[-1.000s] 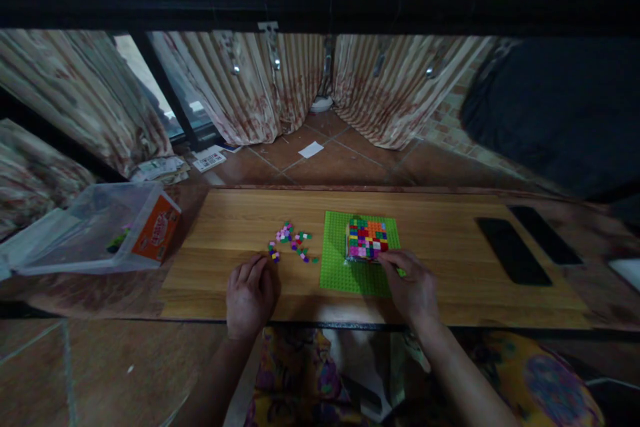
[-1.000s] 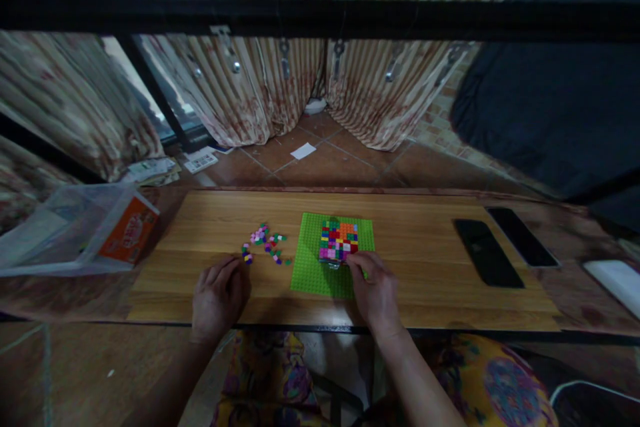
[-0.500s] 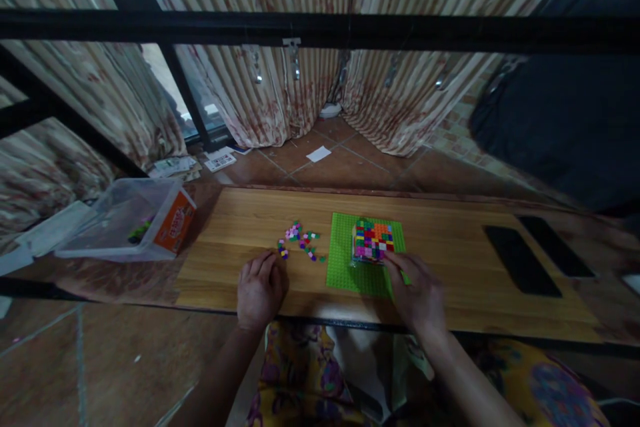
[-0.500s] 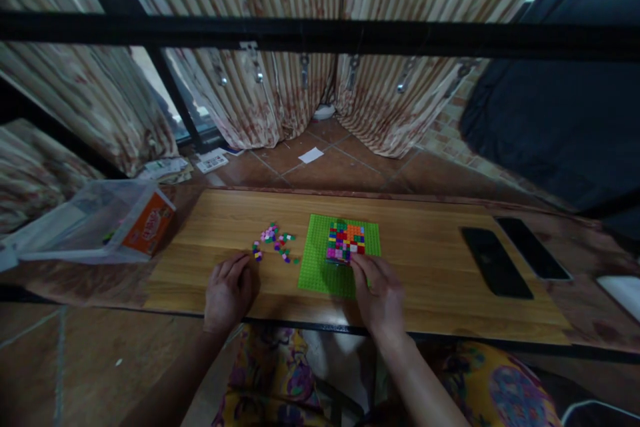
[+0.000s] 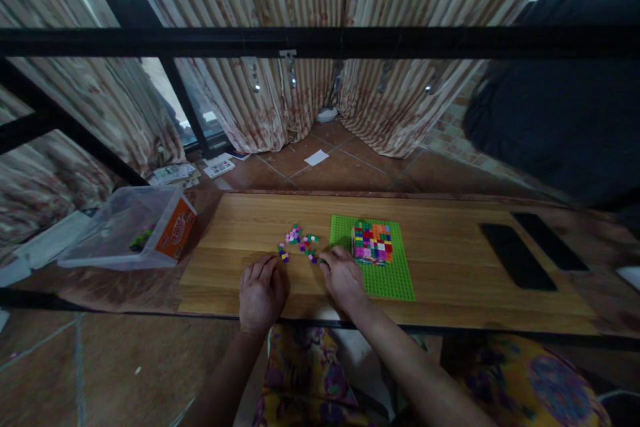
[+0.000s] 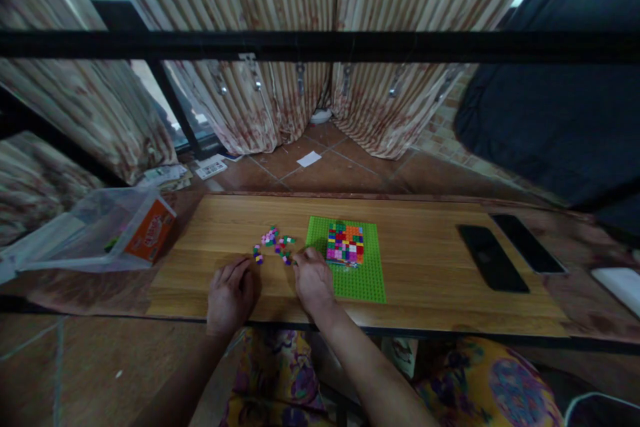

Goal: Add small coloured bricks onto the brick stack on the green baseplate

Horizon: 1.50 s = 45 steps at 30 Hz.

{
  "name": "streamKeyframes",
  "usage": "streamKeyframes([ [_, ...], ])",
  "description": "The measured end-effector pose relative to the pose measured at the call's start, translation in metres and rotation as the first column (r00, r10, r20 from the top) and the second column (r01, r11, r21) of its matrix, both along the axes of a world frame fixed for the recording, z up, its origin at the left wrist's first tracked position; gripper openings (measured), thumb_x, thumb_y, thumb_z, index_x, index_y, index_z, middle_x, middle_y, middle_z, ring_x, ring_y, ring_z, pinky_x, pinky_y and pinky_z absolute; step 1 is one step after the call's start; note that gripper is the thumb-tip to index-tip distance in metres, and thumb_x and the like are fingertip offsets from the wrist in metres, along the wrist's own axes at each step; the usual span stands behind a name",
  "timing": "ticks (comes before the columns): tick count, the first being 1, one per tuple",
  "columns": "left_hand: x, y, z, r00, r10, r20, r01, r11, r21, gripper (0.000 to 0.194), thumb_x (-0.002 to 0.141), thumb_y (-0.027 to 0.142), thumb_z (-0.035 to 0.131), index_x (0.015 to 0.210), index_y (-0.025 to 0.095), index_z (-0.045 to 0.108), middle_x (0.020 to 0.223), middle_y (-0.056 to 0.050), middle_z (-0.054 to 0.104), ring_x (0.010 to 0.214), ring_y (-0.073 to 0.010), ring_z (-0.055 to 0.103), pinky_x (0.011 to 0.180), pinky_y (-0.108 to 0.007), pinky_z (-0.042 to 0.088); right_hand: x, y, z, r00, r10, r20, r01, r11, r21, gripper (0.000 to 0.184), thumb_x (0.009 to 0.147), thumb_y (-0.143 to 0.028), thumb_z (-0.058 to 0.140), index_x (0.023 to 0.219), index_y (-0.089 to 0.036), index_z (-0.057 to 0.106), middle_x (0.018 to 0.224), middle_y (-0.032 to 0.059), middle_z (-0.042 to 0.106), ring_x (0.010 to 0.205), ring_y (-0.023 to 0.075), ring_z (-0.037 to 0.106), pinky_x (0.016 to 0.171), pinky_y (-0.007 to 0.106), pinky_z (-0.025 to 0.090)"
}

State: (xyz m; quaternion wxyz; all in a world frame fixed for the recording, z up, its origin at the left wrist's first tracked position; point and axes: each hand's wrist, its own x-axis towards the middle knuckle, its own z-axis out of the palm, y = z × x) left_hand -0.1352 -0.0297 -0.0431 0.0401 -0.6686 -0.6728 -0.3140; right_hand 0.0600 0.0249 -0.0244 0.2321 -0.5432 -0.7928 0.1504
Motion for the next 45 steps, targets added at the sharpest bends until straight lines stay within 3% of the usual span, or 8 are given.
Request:
streamKeyframes([
  [4,-0.001,0.001,0.0,1.0,-0.009,-0.015,0.009,1.0,0.022,0.028,0.09,0.023,0.045,0.11,0.017,0.064,0.109,-0.011,0.067,0.1,-0.026,0.059,0.092,-0.042,0.047,-0.004,-0.002,0.01,0.999,0.032,0.007,-0.032,0.999,-0.011,0.02,0.09,-0.015,0.052,0.084,-0.023,0.069,0.086,0.0061,0.063,0.086,0.0205,0.058,0.075,0.03,0.047],
  [9,-0.003,0.002,-0.001,1.0,-0.024,-0.019,0.025,0.999,0.027,0.028,0.09,0.023,0.047,0.111,0.018,0.063,0.112,-0.011,0.067,0.102,-0.0261,0.059,0.093,-0.043,0.047,0.017,-0.027,0.02,0.956,0.05,-0.288,-0.049,0.999,0.011,0.022,0.092,-0.019,0.048,0.091,-0.023,0.07,0.088,0.0049,0.068,0.085,0.019,0.063,0.079,0.031,0.05],
  [13,-0.004,0.003,-0.003,0.999,-0.014,-0.05,0.016,0.999,0.035,0.027,0.09,0.024,0.047,0.111,0.017,0.063,0.111,-0.011,0.067,0.101,-0.0264,0.059,0.092,-0.042,0.048,0.06,-0.047,0.022,0.869,-0.133,-0.476,0.093,0.99,-0.107,0.02,0.092,-0.027,0.051,0.097,-0.023,0.07,0.093,0.0049,0.072,0.084,0.0188,0.067,0.075,0.031,0.053],
  [17,-0.005,0.003,-0.003,0.997,-0.03,-0.071,0.034,0.998,0.045,0.026,0.09,0.023,0.047,0.11,0.017,0.062,0.11,-0.011,0.067,0.101,-0.0263,0.059,0.092,-0.042,0.047,0.103,-0.042,0.02,0.766,-0.363,-0.531,0.307,0.932,-0.194,0.025,0.087,-0.04,0.058,0.094,-0.021,0.072,0.091,0.0071,0.074,0.081,0.0221,0.068,0.074,0.035,0.054],
  [21,-0.005,0.004,-0.001,0.995,-0.032,-0.092,0.038,0.998,0.059,0.026,0.091,0.024,0.046,0.109,0.017,0.062,0.109,-0.011,0.068,0.098,-0.0264,0.06,0.092,-0.043,0.048,0.123,-0.02,0.016,0.686,-0.398,-0.609,0.371,0.911,-0.177,0.027,0.08,-0.044,0.064,0.087,-0.021,0.075,0.087,0.0069,0.073,0.081,0.0219,0.067,0.072,0.034,0.053],
  [31,-0.006,0.005,-0.003,0.995,-0.036,-0.093,0.042,0.998,0.056,0.025,0.09,0.024,0.047,0.108,0.017,0.063,0.108,-0.012,0.068,0.099,-0.0268,0.061,0.091,-0.043,0.048,0.123,0.009,0.011,0.662,-0.349,-0.664,0.299,0.935,-0.192,0.021,0.071,-0.042,0.072,0.075,-0.022,0.075,0.08,0.0038,0.071,0.076,0.0185,0.063,0.072,0.032,0.049],
  [39,-0.005,0.004,-0.002,0.996,-0.022,-0.082,0.025,0.999,0.038,0.026,0.09,0.025,0.047,0.108,0.017,0.063,0.108,-0.012,0.068,0.098,-0.0268,0.061,0.091,-0.043,0.048,0.121,0.017,0.016,0.402,-0.521,-0.753,0.235,0.853,-0.466,0.032,0.049,-0.04,0.085,0.068,-0.02,0.071,0.068,0.0011,0.07,0.06,0.0149,0.06,0.057,0.028,0.047],
  [45,-0.006,0.003,-0.005,0.998,-0.018,-0.058,0.02,1.0,0.024,0.027,0.09,0.025,0.047,0.11,0.017,0.063,0.11,-0.011,0.067,0.102,-0.0268,0.06,0.094,-0.043,0.047,0.125,0.022,0.021,0.302,-0.61,-0.733,0.114,0.786,-0.607,0.035,0.043,-0.032,0.088,0.068,-0.019,0.068,0.065,-0.0014,0.067,0.055,0.0118,0.056,0.05,0.023,0.042],
])
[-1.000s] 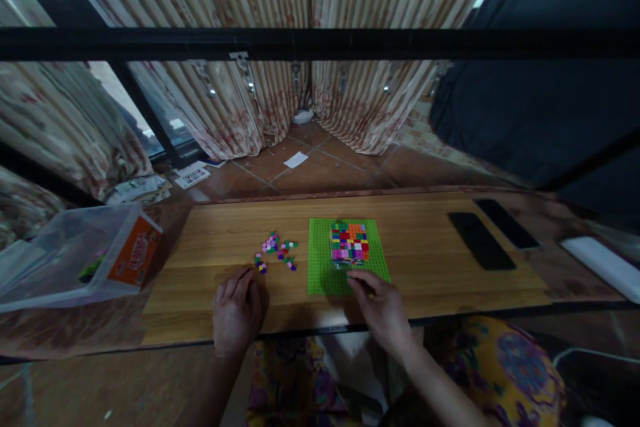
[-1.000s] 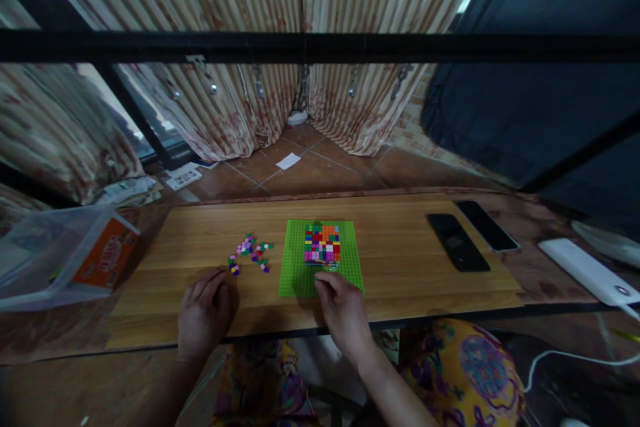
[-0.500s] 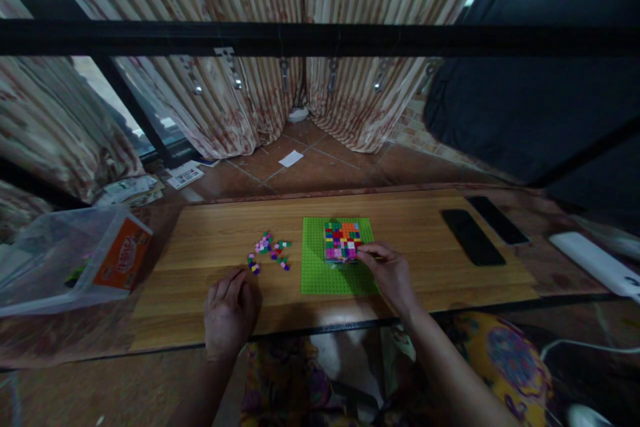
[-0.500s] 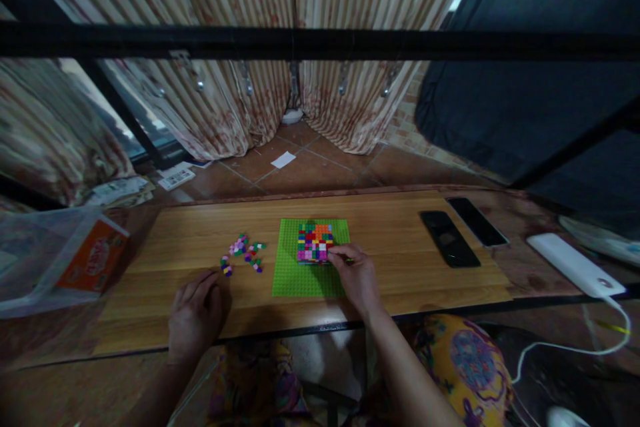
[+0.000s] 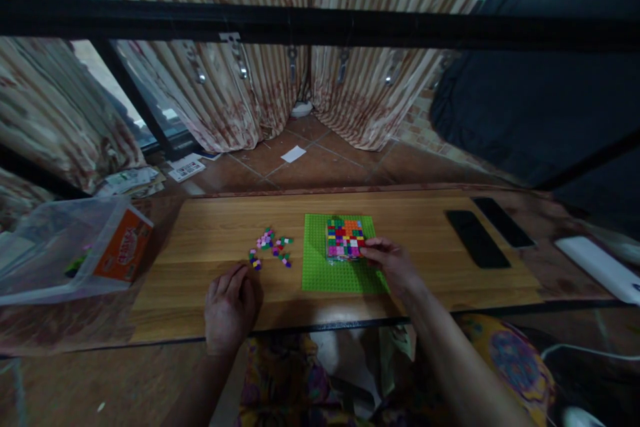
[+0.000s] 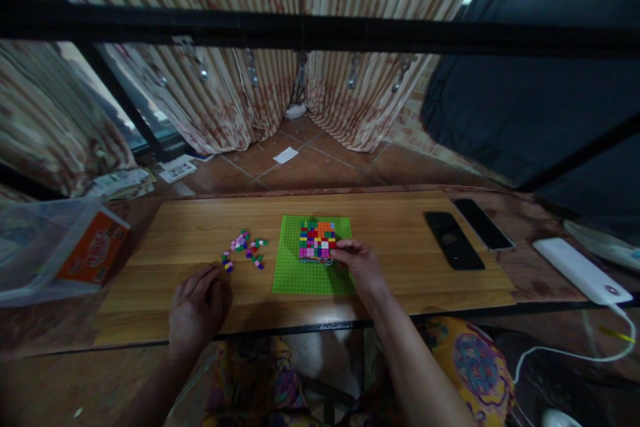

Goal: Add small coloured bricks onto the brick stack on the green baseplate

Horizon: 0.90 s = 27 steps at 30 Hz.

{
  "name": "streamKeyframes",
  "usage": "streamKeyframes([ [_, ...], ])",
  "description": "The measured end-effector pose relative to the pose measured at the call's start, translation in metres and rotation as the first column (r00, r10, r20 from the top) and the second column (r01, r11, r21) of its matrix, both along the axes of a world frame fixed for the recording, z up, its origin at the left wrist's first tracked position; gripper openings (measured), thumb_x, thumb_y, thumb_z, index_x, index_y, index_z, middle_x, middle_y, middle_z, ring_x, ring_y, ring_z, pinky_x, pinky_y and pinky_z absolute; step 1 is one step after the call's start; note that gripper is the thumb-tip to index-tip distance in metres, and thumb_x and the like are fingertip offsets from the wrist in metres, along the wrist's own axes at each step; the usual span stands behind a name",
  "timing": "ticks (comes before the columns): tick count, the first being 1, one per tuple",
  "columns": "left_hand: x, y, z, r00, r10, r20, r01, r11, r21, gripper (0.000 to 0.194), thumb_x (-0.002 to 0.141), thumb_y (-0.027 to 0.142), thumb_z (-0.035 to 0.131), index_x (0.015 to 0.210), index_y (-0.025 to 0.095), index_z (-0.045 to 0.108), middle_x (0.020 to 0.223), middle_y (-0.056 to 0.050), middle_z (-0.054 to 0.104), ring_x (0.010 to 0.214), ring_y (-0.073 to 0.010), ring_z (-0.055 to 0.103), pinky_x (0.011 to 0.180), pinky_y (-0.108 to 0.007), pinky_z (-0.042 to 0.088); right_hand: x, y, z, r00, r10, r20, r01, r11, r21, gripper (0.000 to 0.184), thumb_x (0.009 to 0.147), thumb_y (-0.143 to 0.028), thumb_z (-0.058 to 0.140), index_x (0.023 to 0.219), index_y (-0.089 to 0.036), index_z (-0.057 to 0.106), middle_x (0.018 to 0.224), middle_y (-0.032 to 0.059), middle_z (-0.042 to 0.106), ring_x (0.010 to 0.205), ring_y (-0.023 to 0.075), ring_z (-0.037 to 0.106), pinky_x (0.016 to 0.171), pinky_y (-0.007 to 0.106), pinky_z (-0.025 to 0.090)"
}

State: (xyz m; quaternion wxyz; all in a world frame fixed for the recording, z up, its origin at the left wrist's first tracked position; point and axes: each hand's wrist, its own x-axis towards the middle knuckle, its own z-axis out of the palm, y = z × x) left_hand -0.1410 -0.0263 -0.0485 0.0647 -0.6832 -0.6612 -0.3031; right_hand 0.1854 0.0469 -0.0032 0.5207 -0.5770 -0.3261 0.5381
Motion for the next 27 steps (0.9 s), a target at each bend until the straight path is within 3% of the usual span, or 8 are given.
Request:
streamKeyframes([
  [15,0.001,-0.001,0.003,1.0,0.0,0.005,0.0,1.0,-0.024,0.027,0.091,0.024,0.046,0.108,0.014,0.064,0.112,-0.012,0.068,0.1,-0.0264,0.059,0.094,-0.043,0.047,-0.007,0.011,0.012,0.997,0.068,0.039,-0.061,0.988,-0.145,0.036,0.039,-0.032,0.089,0.065,-0.019,0.067,0.065,-0.0009,0.068,0.059,0.0127,0.057,0.052,0.023,0.039],
  [27,0.003,0.0,0.004,1.0,0.005,0.006,-0.005,1.0,-0.028,0.028,0.091,0.024,0.047,0.111,0.014,0.063,0.111,-0.012,0.068,0.1,-0.0267,0.059,0.092,-0.043,0.048,-0.017,0.022,0.011,0.993,0.119,0.002,-0.114,0.953,-0.279,0.03,0.043,-0.025,0.082,0.068,-0.019,0.068,0.062,-0.0024,0.065,0.058,0.0107,0.054,0.05,0.022,0.039],
])
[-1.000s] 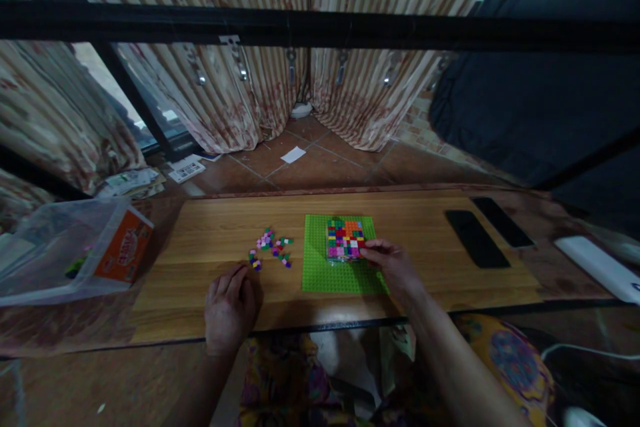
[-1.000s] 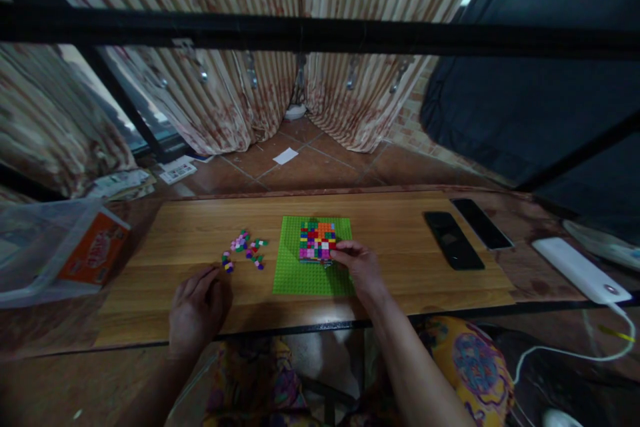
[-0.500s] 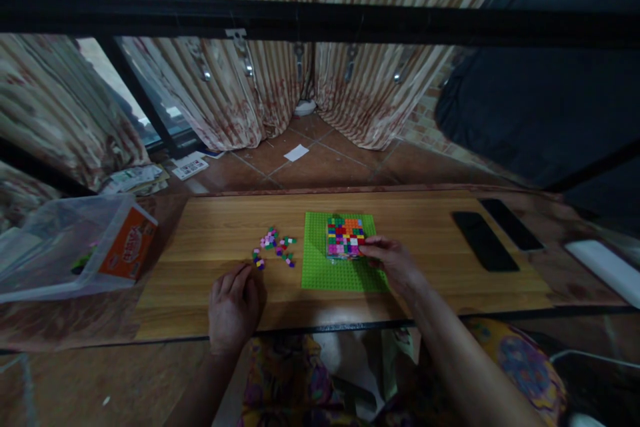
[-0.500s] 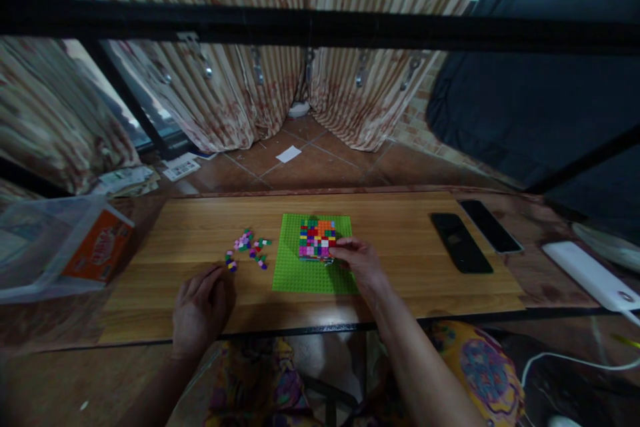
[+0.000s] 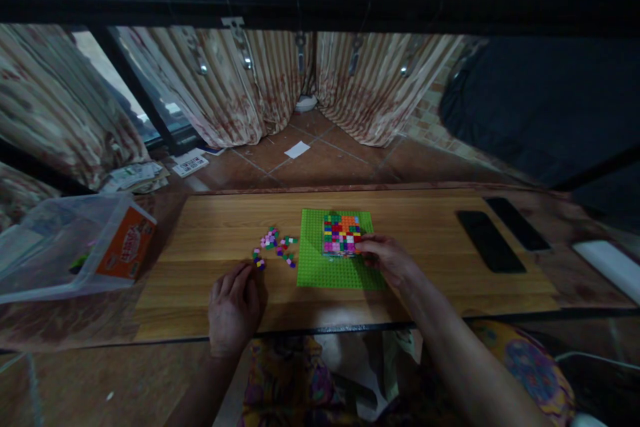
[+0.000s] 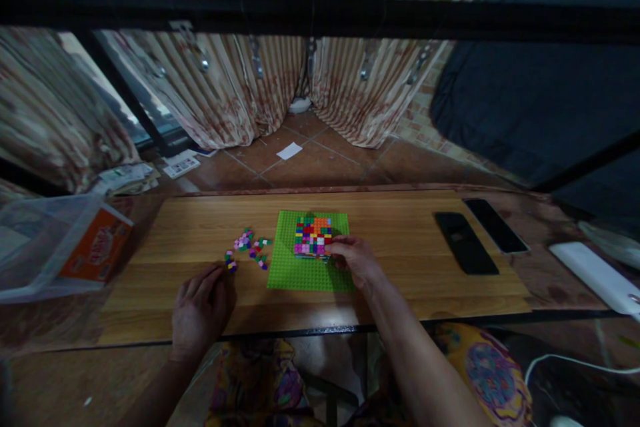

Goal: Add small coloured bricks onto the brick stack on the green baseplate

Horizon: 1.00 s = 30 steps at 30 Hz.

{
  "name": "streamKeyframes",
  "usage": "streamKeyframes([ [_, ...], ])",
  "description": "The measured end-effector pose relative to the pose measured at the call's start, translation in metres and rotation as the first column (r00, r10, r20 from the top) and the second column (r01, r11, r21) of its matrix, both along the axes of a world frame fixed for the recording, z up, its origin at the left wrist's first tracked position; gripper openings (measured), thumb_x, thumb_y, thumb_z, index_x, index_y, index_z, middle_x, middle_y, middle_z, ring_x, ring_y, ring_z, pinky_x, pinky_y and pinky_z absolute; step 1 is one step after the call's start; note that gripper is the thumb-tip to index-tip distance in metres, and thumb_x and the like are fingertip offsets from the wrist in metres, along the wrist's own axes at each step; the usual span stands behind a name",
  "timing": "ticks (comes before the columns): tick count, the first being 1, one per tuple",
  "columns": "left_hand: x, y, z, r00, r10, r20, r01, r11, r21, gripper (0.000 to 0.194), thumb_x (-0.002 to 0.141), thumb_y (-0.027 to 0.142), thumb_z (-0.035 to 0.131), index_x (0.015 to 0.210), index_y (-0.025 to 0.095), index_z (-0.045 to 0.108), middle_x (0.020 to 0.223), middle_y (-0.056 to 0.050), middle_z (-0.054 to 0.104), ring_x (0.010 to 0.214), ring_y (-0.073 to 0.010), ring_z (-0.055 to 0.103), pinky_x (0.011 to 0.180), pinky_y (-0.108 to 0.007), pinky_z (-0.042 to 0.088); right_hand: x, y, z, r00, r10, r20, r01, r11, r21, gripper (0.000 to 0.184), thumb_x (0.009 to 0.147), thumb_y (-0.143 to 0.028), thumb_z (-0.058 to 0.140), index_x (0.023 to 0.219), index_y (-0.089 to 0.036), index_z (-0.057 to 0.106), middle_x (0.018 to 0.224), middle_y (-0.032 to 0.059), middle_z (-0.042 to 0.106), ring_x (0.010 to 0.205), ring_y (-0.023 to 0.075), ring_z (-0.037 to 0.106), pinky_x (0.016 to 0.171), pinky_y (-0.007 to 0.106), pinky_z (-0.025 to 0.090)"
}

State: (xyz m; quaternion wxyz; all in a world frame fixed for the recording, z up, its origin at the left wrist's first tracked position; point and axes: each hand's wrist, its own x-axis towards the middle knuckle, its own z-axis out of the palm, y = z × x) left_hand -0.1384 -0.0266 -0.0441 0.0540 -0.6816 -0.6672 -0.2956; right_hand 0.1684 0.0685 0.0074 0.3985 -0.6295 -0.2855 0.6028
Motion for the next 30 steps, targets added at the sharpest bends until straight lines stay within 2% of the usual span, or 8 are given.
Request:
streamKeyframes([
  [5,-0.001,0.0,-0.001,1.0,-0.002,-0.009,0.002,1.0,0.008,0.028,0.091,0.024,0.046,0.111,0.014,0.063,0.111,-0.012,0.068,0.099,-0.0268,0.059,0.091,-0.043,0.048,-0.005,0.002,-0.002,1.0,-0.005,0.022,0.005,1.0,0.002,0.026,0.045,-0.028,0.08,0.065,-0.018,0.066,0.053,-0.0053,0.058,0.051,0.0088,0.05,0.048,0.021,0.036],
  [10,-0.001,-0.001,-0.003,1.0,0.002,-0.011,-0.002,1.0,0.011,0.027,0.091,0.023,0.047,0.11,0.015,0.064,0.111,-0.011,0.068,0.099,-0.0264,0.06,0.091,-0.042,0.048,-0.001,-0.005,0.001,1.0,0.0,0.0,0.0,0.996,0.088,0.032,0.043,-0.034,0.085,0.063,-0.018,0.065,0.052,-0.0046,0.056,0.05,0.0091,0.049,0.048,0.021,0.037],
  [14,0.0,-0.001,-0.003,1.0,0.011,-0.009,-0.01,1.0,0.024,0.027,0.091,0.023,0.047,0.111,0.016,0.063,0.112,-0.01,0.067,0.1,-0.0261,0.059,0.092,-0.042,0.048,0.005,-0.025,0.004,0.985,-0.172,-0.033,0.175,0.963,0.205,0.035,0.046,-0.041,0.086,0.063,-0.019,0.064,0.057,-0.0034,0.057,0.052,0.0095,0.049,0.05,0.022,0.038],
  [16,0.0,-0.001,-0.003,1.0,0.011,-0.007,-0.011,1.0,0.02,0.027,0.091,0.022,0.046,0.111,0.016,0.063,0.112,-0.01,0.067,0.1,-0.0259,0.058,0.092,-0.041,0.048,0.002,-0.039,0.004,0.978,-0.206,0.022,0.192,0.941,0.28,0.032,0.052,-0.043,0.083,0.063,-0.019,0.064,0.055,-0.0038,0.056,0.051,0.0093,0.047,0.05,0.023,0.037],
  [20,0.002,-0.002,-0.002,1.0,0.012,0.002,-0.012,1.0,0.003,0.027,0.091,0.022,0.046,0.11,0.015,0.063,0.112,-0.011,0.067,0.101,-0.0257,0.058,0.093,-0.041,0.047,-0.024,-0.068,-0.001,0.971,-0.021,0.238,-0.08,0.911,0.405,0.023,0.068,-0.042,0.074,0.068,-0.02,0.068,0.064,-0.0005,0.063,0.061,0.0139,0.055,0.059,0.026,0.043],
  [23,0.003,-0.004,-0.002,1.0,0.027,0.012,-0.027,1.0,-0.014,0.026,0.091,0.022,0.047,0.11,0.015,0.063,0.114,-0.011,0.067,0.101,-0.0257,0.057,0.093,-0.041,0.047,-0.056,-0.08,-0.007,0.892,0.144,0.427,-0.347,0.824,0.447,0.017,0.081,-0.036,0.063,0.078,-0.021,0.07,0.079,0.0027,0.069,0.075,0.018,0.062,0.07,0.029,0.047],
  [27,0.005,-0.004,-0.001,0.999,0.041,0.03,-0.04,0.999,-0.014,0.026,0.091,0.021,0.046,0.11,0.017,0.063,0.114,-0.01,0.067,0.102,-0.0255,0.057,0.093,-0.041,0.048,-0.092,-0.071,-0.015,0.728,0.147,0.67,-0.563,0.686,0.461,0.018,0.088,-0.026,0.052,0.09,-0.023,0.07,0.088,0.0044,0.068,0.083,0.0189,0.063,0.076,0.03,0.047],
  [30,0.005,-0.004,0.0,0.998,0.035,0.055,-0.034,0.999,-0.02,0.027,0.091,0.021,0.046,0.112,0.017,0.063,0.114,-0.01,0.066,0.103,-0.0251,0.057,0.094,-0.042,0.047,-0.109,-0.054,-0.022,0.608,0.097,0.788,-0.651,0.629,0.425,0.023,0.089,-0.019,0.048,0.095,-0.022,0.07,0.09,0.0065,0.067,0.085,0.0196,0.062,0.078,0.03,0.046],
])
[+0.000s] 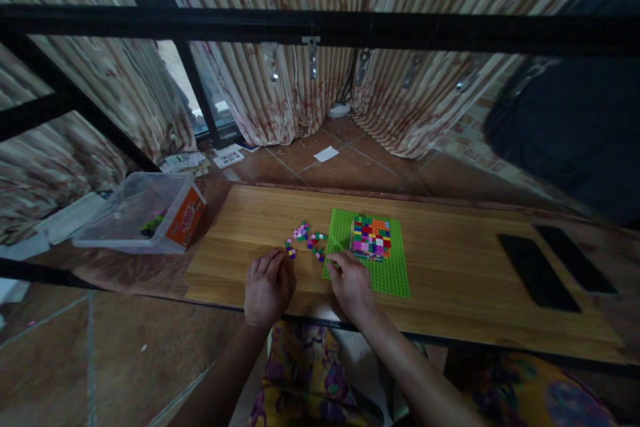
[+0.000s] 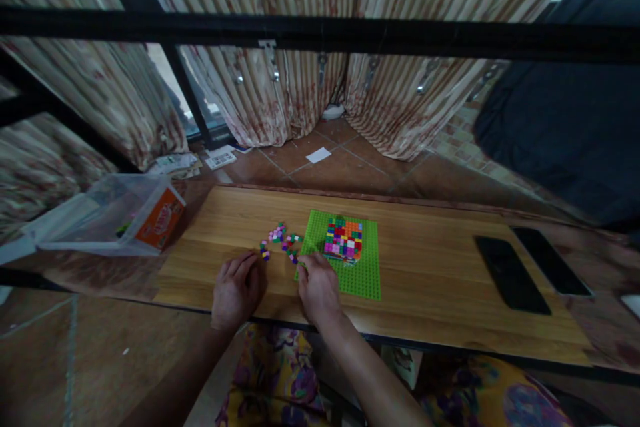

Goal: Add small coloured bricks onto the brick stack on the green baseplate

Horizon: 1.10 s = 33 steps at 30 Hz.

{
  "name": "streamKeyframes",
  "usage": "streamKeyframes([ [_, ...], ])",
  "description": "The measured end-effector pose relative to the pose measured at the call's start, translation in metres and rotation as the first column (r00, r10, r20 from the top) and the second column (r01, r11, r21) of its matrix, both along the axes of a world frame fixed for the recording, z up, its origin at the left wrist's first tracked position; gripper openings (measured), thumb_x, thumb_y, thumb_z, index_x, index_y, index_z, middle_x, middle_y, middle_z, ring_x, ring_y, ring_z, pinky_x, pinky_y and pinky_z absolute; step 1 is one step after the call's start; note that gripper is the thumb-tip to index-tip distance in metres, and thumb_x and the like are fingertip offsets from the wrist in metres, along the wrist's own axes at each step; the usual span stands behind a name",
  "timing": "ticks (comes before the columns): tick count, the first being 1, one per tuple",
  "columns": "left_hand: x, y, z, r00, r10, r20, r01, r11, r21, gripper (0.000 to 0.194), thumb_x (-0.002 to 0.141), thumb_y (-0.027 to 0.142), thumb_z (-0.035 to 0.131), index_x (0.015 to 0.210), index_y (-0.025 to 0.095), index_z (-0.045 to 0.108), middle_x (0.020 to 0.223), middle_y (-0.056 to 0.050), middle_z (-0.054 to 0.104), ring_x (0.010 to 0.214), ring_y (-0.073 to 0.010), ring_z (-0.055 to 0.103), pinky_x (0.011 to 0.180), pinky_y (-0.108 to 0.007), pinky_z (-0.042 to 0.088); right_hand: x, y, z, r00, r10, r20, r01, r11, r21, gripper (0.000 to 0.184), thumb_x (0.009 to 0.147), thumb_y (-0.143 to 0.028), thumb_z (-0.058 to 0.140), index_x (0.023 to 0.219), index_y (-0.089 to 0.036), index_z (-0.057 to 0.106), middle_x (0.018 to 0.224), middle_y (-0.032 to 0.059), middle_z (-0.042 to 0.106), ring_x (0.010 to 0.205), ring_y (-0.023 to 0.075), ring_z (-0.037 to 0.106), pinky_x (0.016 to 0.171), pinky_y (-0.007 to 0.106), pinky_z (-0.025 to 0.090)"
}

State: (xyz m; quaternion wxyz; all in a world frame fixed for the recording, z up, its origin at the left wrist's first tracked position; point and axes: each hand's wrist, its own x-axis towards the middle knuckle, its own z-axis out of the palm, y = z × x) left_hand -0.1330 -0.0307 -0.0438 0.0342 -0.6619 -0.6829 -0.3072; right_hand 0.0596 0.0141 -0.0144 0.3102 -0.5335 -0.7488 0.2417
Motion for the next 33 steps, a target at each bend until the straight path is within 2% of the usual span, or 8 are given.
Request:
streamKeyframes([
  [6,0.0,-0.001,0.001,0.999,0.001,0.038,-0.001,1.0,-0.014,0.029,0.091,0.021,0.046,0.114,0.018,0.063,0.115,-0.01,0.066,0.105,-0.025,0.057,0.095,-0.043,0.047,-0.018,0.025,-0.004,0.958,0.07,0.279,-0.073,0.997,-0.001,0.036,0.091,-0.011,0.04,0.106,-0.024,0.07,0.094,0.0067,0.065,0.084,0.0195,0.059,0.074,0.028,0.044],
  [11,0.0,-0.001,0.001,0.999,-0.01,0.046,0.011,1.0,-0.016,0.03,0.09,0.021,0.046,0.115,0.019,0.063,0.115,-0.01,0.066,0.106,-0.0259,0.057,0.094,-0.044,0.048,-0.025,0.034,0.001,0.919,0.13,0.372,-0.115,0.991,-0.062,0.029,0.092,-0.012,0.044,0.096,-0.022,0.07,0.094,0.0067,0.064,0.088,0.0203,0.06,0.074,0.028,0.043],
  [14,-0.001,-0.001,0.001,0.999,-0.018,0.04,0.018,1.0,-0.011,0.029,0.09,0.021,0.046,0.114,0.018,0.063,0.115,-0.01,0.066,0.106,-0.0258,0.058,0.094,-0.043,0.048,-0.024,0.028,0.008,0.958,0.126,0.257,-0.119,0.992,-0.041,0.026,0.091,-0.012,0.045,0.096,-0.021,0.069,0.096,0.0075,0.066,0.092,0.0207,0.061,0.08,0.029,0.045],
  [18,-0.002,0.0,0.0,1.0,-0.01,0.015,0.01,1.0,-0.006,0.028,0.091,0.022,0.047,0.113,0.017,0.064,0.114,-0.01,0.067,0.105,-0.0259,0.058,0.094,-0.043,0.048,-0.004,0.005,0.017,0.991,0.064,-0.117,-0.071,0.996,-0.056,0.022,0.091,-0.02,0.048,0.097,-0.022,0.069,0.093,0.0058,0.071,0.086,0.0193,0.065,0.079,0.031,0.048],
  [23,-0.004,0.001,-0.001,1.0,-0.016,-0.008,0.016,1.0,-0.001,0.029,0.091,0.023,0.046,0.114,0.017,0.063,0.114,-0.011,0.067,0.104,-0.0263,0.058,0.093,-0.042,0.047,0.054,-0.011,0.013,0.864,-0.241,-0.442,0.171,0.966,-0.193,0.018,0.082,-0.034,0.062,0.091,-0.025,0.074,0.096,0.0049,0.072,0.089,0.0205,0.066,0.081,0.033,0.05],
  [25,-0.004,0.001,-0.001,1.0,-0.015,-0.016,0.015,1.0,0.008,0.029,0.091,0.024,0.046,0.114,0.017,0.063,0.113,-0.011,0.067,0.103,-0.0265,0.058,0.093,-0.043,0.047,0.079,-0.007,0.01,0.822,-0.35,-0.45,0.272,0.934,-0.23,0.02,0.08,-0.036,0.063,0.091,-0.024,0.075,0.096,0.0058,0.072,0.088,0.0216,0.066,0.081,0.035,0.049],
  [28,-0.004,0.002,-0.001,1.0,-0.019,-0.025,0.019,1.0,0.015,0.029,0.091,0.025,0.045,0.112,0.017,0.063,0.111,-0.011,0.067,0.101,-0.0269,0.058,0.092,-0.044,0.048,0.102,0.004,0.01,0.821,-0.434,-0.372,0.376,0.9,-0.22,0.025,0.079,-0.038,0.062,0.092,-0.021,0.075,0.091,0.007,0.072,0.083,0.0227,0.065,0.077,0.036,0.049],
  [33,-0.004,0.003,0.001,0.999,-0.015,-0.03,0.016,1.0,0.025,0.028,0.09,0.026,0.045,0.11,0.018,0.063,0.109,-0.011,0.068,0.099,-0.027,0.059,0.091,-0.043,0.048,0.1,0.019,0.017,0.879,-0.415,-0.235,0.407,0.909,-0.087,0.028,0.082,-0.036,0.055,0.093,-0.02,0.075,0.091,0.0086,0.072,0.082,0.0237,0.065,0.076,0.035,0.049],
])
